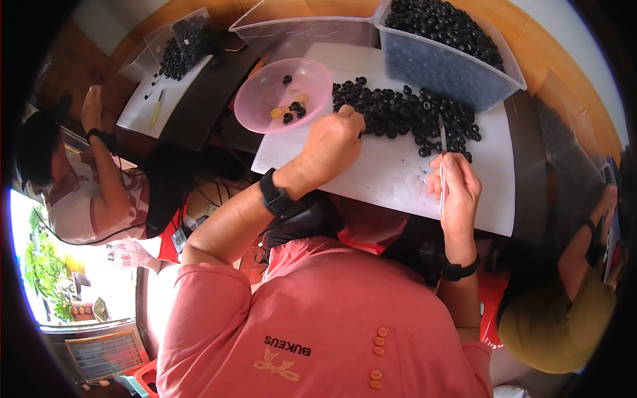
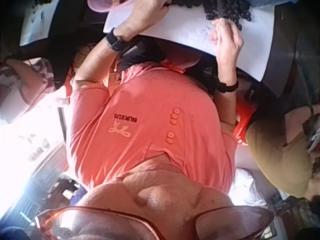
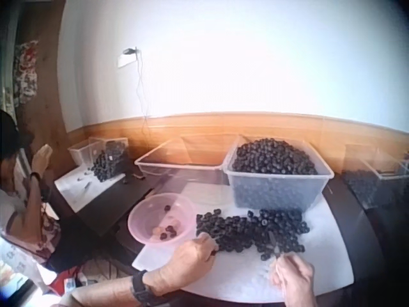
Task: Peeling and sorting small black spherical objects using a small blade.
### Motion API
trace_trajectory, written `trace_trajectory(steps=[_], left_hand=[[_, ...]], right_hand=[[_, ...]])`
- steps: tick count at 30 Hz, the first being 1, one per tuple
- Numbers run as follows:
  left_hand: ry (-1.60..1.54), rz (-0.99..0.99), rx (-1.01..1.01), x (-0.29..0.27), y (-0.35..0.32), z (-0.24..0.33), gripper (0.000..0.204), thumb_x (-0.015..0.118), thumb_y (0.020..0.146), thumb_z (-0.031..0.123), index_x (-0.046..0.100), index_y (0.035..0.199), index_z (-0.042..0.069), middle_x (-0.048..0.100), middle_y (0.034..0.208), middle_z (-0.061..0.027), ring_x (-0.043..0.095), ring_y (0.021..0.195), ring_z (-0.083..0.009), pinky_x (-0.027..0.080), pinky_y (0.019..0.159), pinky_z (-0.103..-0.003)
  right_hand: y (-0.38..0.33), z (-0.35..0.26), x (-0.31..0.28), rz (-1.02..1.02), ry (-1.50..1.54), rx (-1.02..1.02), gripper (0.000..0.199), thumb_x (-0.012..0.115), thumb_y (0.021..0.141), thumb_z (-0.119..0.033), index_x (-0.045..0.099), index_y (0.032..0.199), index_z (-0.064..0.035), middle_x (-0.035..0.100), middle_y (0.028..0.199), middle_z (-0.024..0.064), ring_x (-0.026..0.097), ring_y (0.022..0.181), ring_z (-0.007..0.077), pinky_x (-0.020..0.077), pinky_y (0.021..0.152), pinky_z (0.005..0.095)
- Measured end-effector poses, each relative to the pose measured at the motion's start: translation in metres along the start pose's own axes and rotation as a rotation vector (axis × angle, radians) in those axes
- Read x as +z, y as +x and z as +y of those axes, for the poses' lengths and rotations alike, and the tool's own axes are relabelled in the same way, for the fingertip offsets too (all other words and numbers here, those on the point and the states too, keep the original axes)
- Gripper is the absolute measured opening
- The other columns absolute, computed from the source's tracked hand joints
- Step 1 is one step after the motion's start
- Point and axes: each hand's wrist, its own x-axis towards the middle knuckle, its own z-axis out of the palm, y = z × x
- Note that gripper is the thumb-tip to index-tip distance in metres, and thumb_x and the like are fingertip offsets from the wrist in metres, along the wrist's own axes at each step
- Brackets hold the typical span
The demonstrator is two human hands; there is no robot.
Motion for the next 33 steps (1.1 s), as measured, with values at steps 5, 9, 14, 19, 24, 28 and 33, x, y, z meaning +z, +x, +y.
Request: trace_trajectory(steps=[5, 9, 14, 19, 24, 28, 33], left_hand=[[-0.459, -0.076, 0.013, -0.019, -0.011, 0.011, 0.024, 0.059, 0.071, -0.008, 0.064, 0.095, -0.002, 0.057, 0.083, -0.0085, 0.057, 0.067, -0.0217, 0.048, 0.062, -0.032], [-0.452, -0.045, -0.182, -0.029, -0.014, 0.022, 0.018, 0.066, 0.073, -0.002, 0.063, 0.091, -0.001, 0.057, 0.083, -0.0065, 0.056, 0.068, -0.0186, 0.047, 0.061, -0.032], [-0.151, -0.051, -0.13, -0.012, -0.006, 0.025, 0.018, 0.072, 0.07, 0.008, 0.061, 0.082, 0.002, 0.06, 0.087, -0.0127, 0.062, 0.074, -0.0323, 0.051, 0.065, -0.042], [-0.135, 0.049, -0.041, -0.007, -0.014, 0.016, 0.011, 0.067, 0.07, 0.005, 0.061, 0.079, 0.002, 0.059, 0.085, -0.0123, 0.062, 0.082, -0.0325, 0.052, 0.067, -0.043], [0.0, 0.104, 0.044, -0.005, -0.017, 0.012, 0.007, 0.063, 0.071, 0.0, 0.062, 0.078, 0.002, 0.058, 0.084, -0.0124, 0.061, 0.084, -0.0331, 0.052, 0.068, -0.044], [-0.194, 0.053, -0.028, -0.005, -0.015, 0.012, 0.011, 0.067, 0.079, 0.002, 0.068, 0.09, -0.001, 0.057, 0.084, -0.009, 0.06, 0.076, -0.0244, 0.049, 0.067, -0.033], [-0.978, -0.213, -0.331, -0.019, -0.014, 0.033, 0.015, 0.065, 0.09, 0.008, 0.069, 0.102, -0.001, 0.058, 0.08, -0.0012, 0.055, 0.068, -0.0101, 0.045, 0.058, -0.024]], right_hand=[[0.0, 0.006, -0.006, -0.031, -0.009, -0.011, 0.027, 0.054, 0.101, -0.024, 0.06, 0.089, -0.0008, 0.054, 0.072, 0.0022, 0.043, 0.054, 0.0093, 0.0359, 0.052, 0.0256], [0.0, 0.005, -0.005, -0.038, 0.013, -0.041, 0.027, 0.058, 0.1, -0.026, 0.063, 0.09, -0.0021, 0.053, 0.072, -0.0019, 0.042, 0.056, 0.0053, 0.0329, 0.051, 0.0221], [-0.001, 0.006, -0.005, -0.044, -0.001, -0.03, 0.027, 0.058, 0.099, -0.027, 0.062, 0.09, -0.0019, 0.052, 0.07, -0.0024, 0.042, 0.056, 0.0053, 0.0328, 0.051, 0.0221], [-0.001, 0.008, -0.007, -0.052, 0.013, -0.046, 0.027, 0.059, 0.099, -0.027, 0.063, 0.089, -0.0016, 0.053, 0.071, -0.002, 0.042, 0.056, 0.0051, 0.0323, 0.051, 0.0218], [-0.002, 0.004, -0.004, -0.027, -0.032, -0.022, 0.027, 0.059, 0.099, -0.026, 0.063, 0.09, -0.0016, 0.053, 0.07, -0.0024, 0.042, 0.055, 0.0045, 0.0321, 0.05, 0.0215], [0.0, -0.001, 0.0, -0.03, -0.131, -0.004, 0.026, 0.061, 0.098, -0.025, 0.063, 0.086, -0.0023, 0.051, 0.067, -0.004, 0.04, 0.055, 0.0036, 0.0319, 0.049, 0.0217], [0.001, -0.001, 0.013, -0.066, -0.438, -0.079, 0.028, 0.063, 0.096, -0.023, 0.06, 0.079, -0.0006, 0.042, 0.058, -0.0038, 0.037, 0.054, 0.0041, 0.0306, 0.048, 0.0247]])
